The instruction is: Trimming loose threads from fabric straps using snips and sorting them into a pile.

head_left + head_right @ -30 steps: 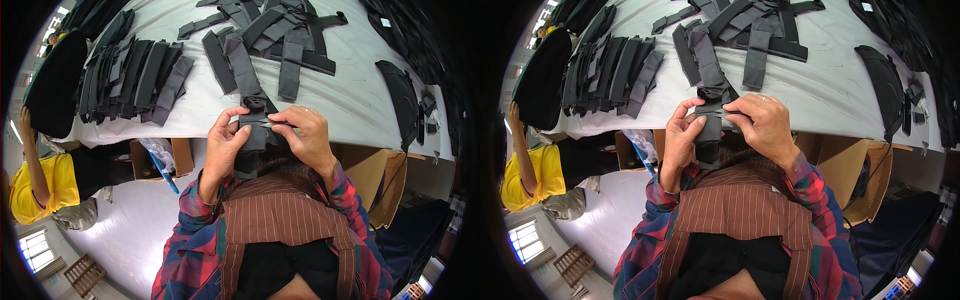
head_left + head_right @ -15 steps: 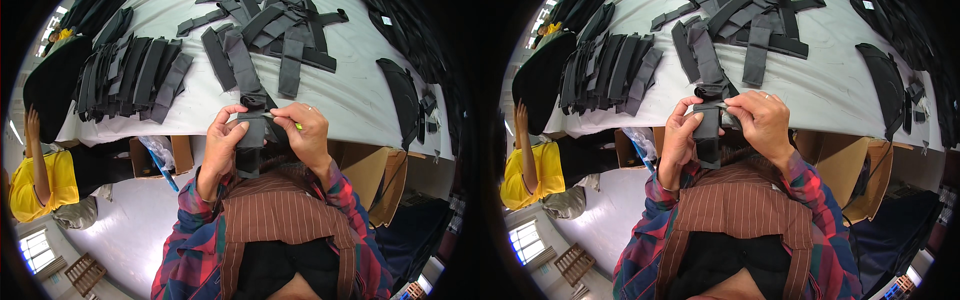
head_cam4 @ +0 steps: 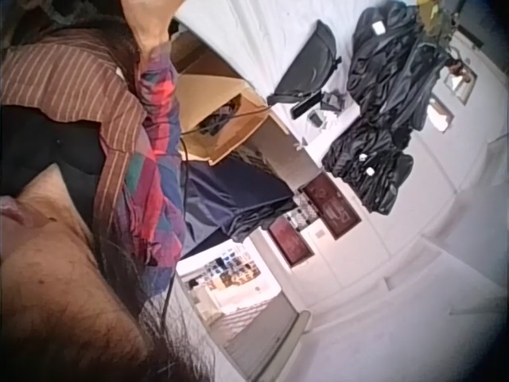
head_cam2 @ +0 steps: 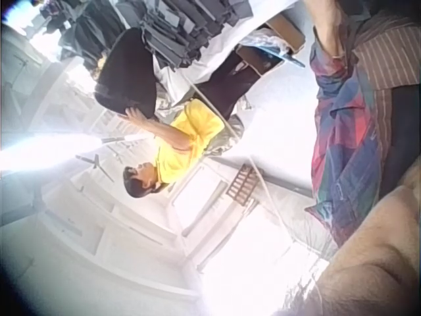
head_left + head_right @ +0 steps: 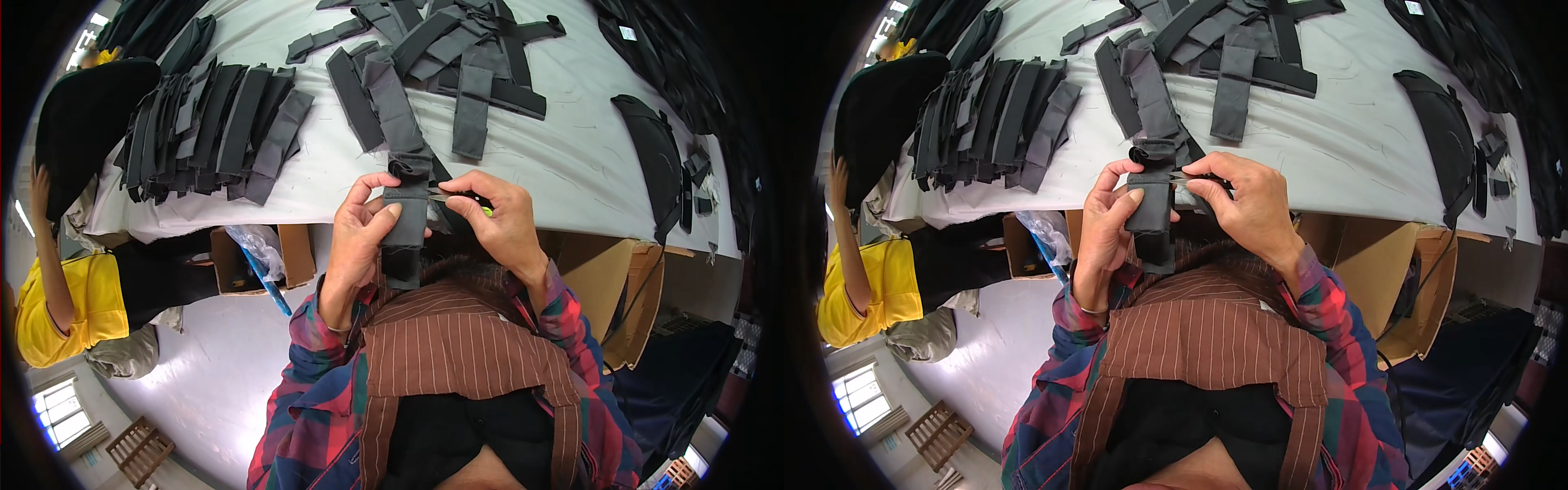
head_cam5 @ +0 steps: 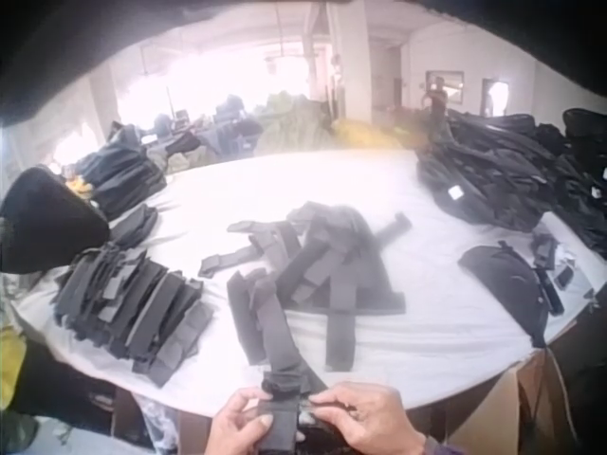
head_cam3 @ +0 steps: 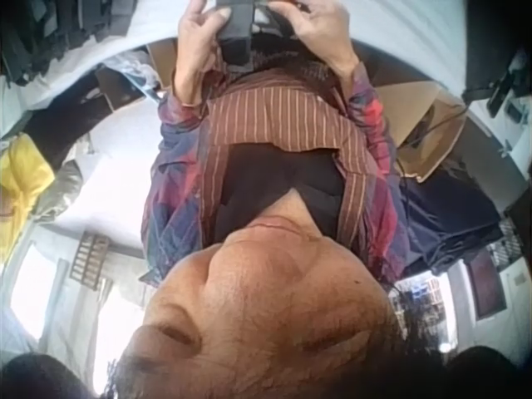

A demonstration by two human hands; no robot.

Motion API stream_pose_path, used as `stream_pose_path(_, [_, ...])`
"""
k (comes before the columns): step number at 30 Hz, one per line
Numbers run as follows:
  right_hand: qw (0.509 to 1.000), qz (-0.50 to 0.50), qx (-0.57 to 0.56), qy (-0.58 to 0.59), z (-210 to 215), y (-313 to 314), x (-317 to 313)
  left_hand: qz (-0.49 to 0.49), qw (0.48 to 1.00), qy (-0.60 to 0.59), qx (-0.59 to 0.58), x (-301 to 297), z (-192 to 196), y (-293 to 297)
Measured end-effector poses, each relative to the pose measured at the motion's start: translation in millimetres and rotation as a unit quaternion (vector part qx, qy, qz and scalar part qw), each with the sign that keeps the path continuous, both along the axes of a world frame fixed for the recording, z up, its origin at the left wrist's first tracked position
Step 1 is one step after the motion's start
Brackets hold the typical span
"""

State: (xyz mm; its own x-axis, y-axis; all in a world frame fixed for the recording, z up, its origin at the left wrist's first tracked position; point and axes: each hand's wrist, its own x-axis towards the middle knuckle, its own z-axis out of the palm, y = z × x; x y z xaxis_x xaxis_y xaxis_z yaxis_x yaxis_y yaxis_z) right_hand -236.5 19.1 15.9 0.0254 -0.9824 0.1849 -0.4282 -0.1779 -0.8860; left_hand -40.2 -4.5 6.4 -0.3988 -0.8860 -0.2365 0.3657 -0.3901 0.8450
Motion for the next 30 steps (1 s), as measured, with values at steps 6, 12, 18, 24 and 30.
stream_pose_path(6, [0.999,0.004,-0.038,0.038,1.8,-1.4,-0.9,-0.007,1.0,0.001,0.0,0.9,-1.1,0.0])
stream_pose_path(12, [1.0,0.0,-0.021,0.019,-1.2,0.7,-4.2,-0.007,1.0,0.0,-0.002,0.3,-1.0,-0.4])
stream_pose_path(18, [1.0,-0.006,0.022,-0.015,-1.7,2.7,-2.4,-0.002,1.0,-0.001,-0.005,0.8,-1.8,-0.4])
stream_pose_path(24, [1.0,-0.009,0.018,0.005,0.7,2.6,0.3,-0.005,1.0,-0.009,-0.011,0.0,-1.3,0.7])
stream_pose_path(30, [0.998,-0.003,-0.038,0.05,1.7,1.2,0.7,-0.011,1.0,-0.007,-0.002,0.8,-4.5,0.7])
